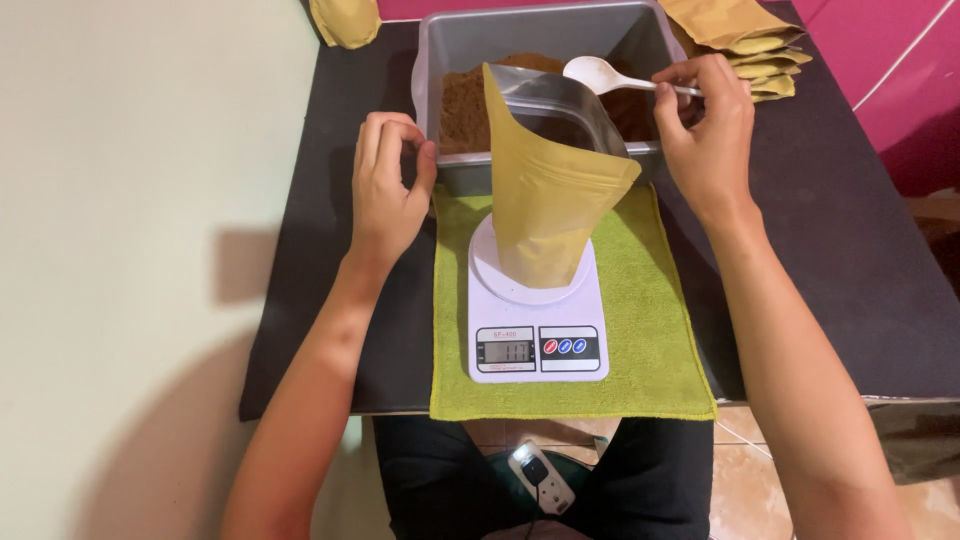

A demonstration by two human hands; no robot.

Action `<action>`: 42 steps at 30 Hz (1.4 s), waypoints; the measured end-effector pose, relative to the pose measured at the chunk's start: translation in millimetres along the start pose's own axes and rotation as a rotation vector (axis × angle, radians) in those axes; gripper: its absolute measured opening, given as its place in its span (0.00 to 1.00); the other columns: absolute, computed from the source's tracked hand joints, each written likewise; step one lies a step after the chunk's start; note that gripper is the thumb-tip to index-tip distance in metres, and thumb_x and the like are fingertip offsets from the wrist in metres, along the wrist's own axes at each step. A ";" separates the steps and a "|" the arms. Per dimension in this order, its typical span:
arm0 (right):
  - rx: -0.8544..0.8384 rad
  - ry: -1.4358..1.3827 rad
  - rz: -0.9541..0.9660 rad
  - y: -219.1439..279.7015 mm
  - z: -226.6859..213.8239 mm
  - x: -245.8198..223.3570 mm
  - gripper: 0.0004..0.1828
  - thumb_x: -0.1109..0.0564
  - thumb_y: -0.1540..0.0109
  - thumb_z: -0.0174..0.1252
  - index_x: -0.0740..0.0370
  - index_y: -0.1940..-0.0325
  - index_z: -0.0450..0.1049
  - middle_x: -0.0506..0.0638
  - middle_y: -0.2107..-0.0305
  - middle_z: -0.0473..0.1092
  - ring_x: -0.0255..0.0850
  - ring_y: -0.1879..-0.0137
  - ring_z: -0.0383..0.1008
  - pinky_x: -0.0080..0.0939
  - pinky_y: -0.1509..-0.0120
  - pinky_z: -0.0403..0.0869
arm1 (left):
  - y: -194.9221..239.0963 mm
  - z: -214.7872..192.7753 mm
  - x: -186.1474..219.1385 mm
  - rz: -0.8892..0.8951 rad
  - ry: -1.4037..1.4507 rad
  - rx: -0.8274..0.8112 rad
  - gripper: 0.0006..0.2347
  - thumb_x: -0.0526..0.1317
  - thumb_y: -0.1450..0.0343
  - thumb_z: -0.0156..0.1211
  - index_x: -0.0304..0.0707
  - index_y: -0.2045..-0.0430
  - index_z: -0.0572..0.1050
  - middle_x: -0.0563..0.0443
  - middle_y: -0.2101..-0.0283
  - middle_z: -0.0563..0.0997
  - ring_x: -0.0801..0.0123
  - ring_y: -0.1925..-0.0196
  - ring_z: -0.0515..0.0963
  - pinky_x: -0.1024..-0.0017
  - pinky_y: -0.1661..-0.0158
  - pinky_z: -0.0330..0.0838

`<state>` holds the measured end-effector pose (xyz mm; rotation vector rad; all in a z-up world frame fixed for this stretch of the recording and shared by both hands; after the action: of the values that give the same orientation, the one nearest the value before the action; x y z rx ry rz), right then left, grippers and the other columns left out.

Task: Packaging coffee powder by scooping it from a bulk container into individual pouches and weighing them on a digital scale.

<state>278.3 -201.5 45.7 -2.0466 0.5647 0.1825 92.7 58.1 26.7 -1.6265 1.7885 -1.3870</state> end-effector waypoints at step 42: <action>-0.029 0.004 0.032 0.0 2.0 3.2 0.04 0.67 0.27 0.57 0.62 0.54 0.73 0.47 0.63 0.70 0.39 0.64 0.66 0.47 0.40 0.58 | -0.7 -0.8 0.6 -0.037 0.032 -0.015 0.05 0.34 0.21 0.50 0.31 0.66 0.68 0.46 0.58 0.69 0.61 0.57 0.70 0.67 0.57 0.68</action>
<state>281.2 -200.9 43.5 -2.0671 0.6006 0.2065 92.3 57.9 27.9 -1.6618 1.7991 -1.4267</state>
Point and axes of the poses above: each hand's wrist, its own y-axis away from the middle knuckle, its own z-axis out of the palm, x = y × z, the point moved 6 cm from there along -y, towards the middle knuckle
